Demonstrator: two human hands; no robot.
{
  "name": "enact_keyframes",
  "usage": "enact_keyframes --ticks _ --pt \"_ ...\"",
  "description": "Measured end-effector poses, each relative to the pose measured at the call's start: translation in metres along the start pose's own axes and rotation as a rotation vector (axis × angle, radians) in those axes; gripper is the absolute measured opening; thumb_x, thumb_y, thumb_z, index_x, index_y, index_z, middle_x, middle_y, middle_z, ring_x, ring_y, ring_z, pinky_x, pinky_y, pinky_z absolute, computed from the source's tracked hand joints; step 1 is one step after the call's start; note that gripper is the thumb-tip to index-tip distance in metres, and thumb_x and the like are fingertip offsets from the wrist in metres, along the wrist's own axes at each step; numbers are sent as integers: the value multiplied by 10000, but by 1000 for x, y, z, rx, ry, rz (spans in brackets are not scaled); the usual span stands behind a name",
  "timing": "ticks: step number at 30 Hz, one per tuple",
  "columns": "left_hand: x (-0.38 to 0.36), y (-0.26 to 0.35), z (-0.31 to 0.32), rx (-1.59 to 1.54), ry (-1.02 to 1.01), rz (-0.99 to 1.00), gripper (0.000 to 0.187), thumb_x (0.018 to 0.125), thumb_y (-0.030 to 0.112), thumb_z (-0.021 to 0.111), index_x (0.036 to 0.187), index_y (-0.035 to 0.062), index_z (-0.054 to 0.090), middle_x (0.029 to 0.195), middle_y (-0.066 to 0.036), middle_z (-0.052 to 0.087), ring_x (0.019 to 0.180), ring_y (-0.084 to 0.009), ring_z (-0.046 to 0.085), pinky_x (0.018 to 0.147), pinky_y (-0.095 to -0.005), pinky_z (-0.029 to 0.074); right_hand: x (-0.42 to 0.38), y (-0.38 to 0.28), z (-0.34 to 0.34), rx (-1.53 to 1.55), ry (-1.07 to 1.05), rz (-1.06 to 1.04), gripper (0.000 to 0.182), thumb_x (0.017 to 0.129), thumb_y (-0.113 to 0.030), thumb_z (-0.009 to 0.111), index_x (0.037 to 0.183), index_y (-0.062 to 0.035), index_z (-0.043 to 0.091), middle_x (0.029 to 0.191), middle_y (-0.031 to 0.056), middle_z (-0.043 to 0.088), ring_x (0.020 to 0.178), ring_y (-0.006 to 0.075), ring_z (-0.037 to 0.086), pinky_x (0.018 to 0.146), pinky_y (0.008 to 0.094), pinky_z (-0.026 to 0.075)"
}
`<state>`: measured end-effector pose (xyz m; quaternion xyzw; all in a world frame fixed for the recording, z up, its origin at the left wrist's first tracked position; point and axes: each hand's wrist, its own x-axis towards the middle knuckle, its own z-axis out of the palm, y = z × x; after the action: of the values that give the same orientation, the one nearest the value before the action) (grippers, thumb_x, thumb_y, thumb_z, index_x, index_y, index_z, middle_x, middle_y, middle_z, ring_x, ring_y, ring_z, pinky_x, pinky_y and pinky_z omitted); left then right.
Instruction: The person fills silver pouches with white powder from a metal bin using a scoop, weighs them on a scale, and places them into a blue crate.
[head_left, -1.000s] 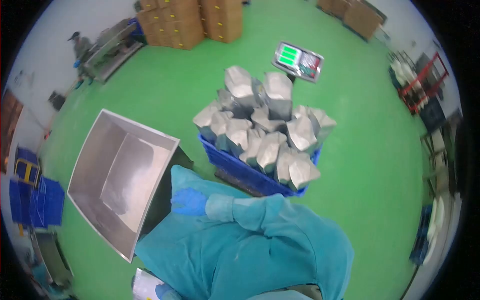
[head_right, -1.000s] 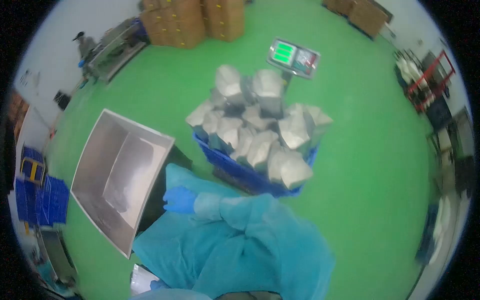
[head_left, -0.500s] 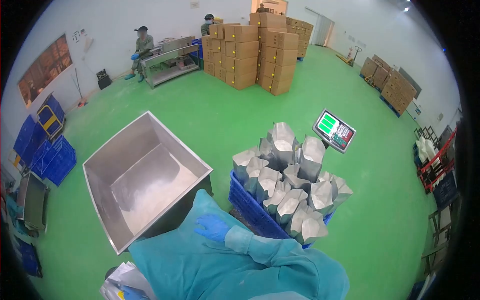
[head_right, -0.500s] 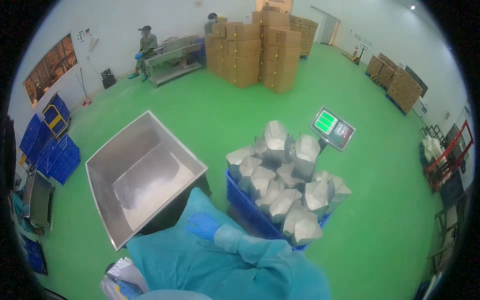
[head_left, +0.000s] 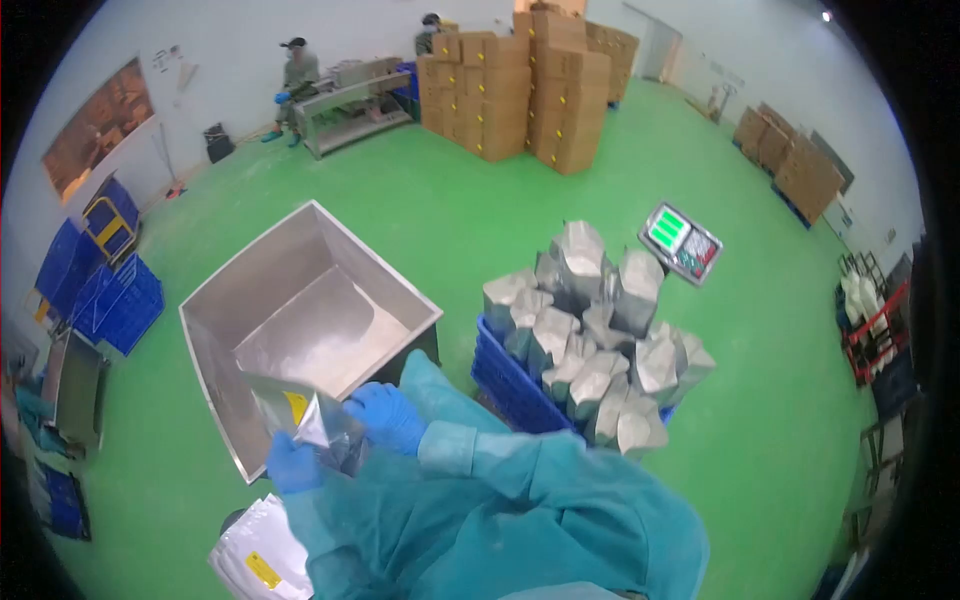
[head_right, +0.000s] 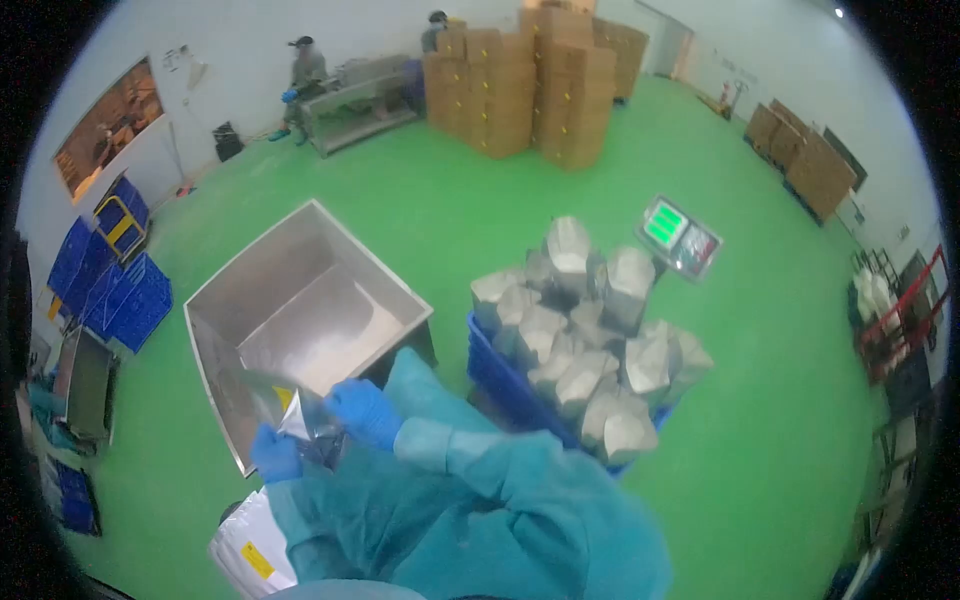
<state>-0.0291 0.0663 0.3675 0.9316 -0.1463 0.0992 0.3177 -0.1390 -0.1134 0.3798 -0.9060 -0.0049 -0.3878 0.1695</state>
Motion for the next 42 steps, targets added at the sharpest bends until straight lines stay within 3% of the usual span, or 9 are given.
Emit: enact_keyframes --ticks 7,11,15,18,21,27,31,35,42 --pt "-10 64 22 179 -160 134 223 707 180 676 776 93 483 635 -162 570 629 -384 584 544 -448 428 -25 -19 27 388 -821 106 251 783 -190 557 976 -30 574 905 173 605 834 313 596 733 382 477" --pt "-14 52 67 320 -64 20 182 748 212 666 837 107 547 660 -164 598 634 -399 589 561 -463 449 -60 3 96 398 -618 126 254 834 -198 527 1014 -27 581 979 184 613 924 303 590 815 365 467" --pt "-53 77 32 -364 -383 677 190 821 132 514 981 108 614 811 -150 636 748 -332 621 643 -409 490 -49 35 105 403 -570 314 267 844 -218 534 1038 -44 592 991 176 620 929 294 597 812 360 468" --pt "-37 103 0 206 -481 748 206 773 149 601 971 128 654 962 -137 590 881 -321 572 740 -429 466 -4 59 105 417 -611 348 277 851 -233 538 1056 -57 600 1001 169 625 933 288 602 810 356 469" --pt "0 45 24 380 23 507 203 785 197 564 939 76 617 1018 -138 544 879 -309 546 730 -416 450 67 52 112 500 -687 357 287 858 -248 543 1074 -70 609 1010 163 630 937 281 606 807 352 470" --pt "180 -129 50 258 -104 -154 283 804 167 488 1013 74 655 957 -192 650 916 -354 620 810 -410 496 119 -5 97 390 -655 -185 297 871 -283 549 1086 -98 633 985 143 650 909 284 621 781 360 478" --pt "182 -204 47 35 144 -347 337 794 221 533 1089 100 641 868 -164 655 817 -288 641 747 -378 499 131 118 202 75 -837 440 400 877 -416 506 1008 -65 647 1035 143 642 967 306 601 866 397 457" --pt "152 -233 92 -179 213 -482 283 815 189 573 1071 91 643 672 -95 584 628 -163 570 636 -320 475 30 285 350 -363 -1336 -36 512 870 -512 441 1028 -62 625 974 158 656 920 337 618 823 429 474" --pt "140 -263 147 -293 256 -458 233 844 50 556 1060 45 646 789 -49 634 619 -74 500 576 -235 437 -59 307 451 -370 -1760 147 559 865 -513 388 965 -46 679 1020 184 646 949 344 611 853 425 463"
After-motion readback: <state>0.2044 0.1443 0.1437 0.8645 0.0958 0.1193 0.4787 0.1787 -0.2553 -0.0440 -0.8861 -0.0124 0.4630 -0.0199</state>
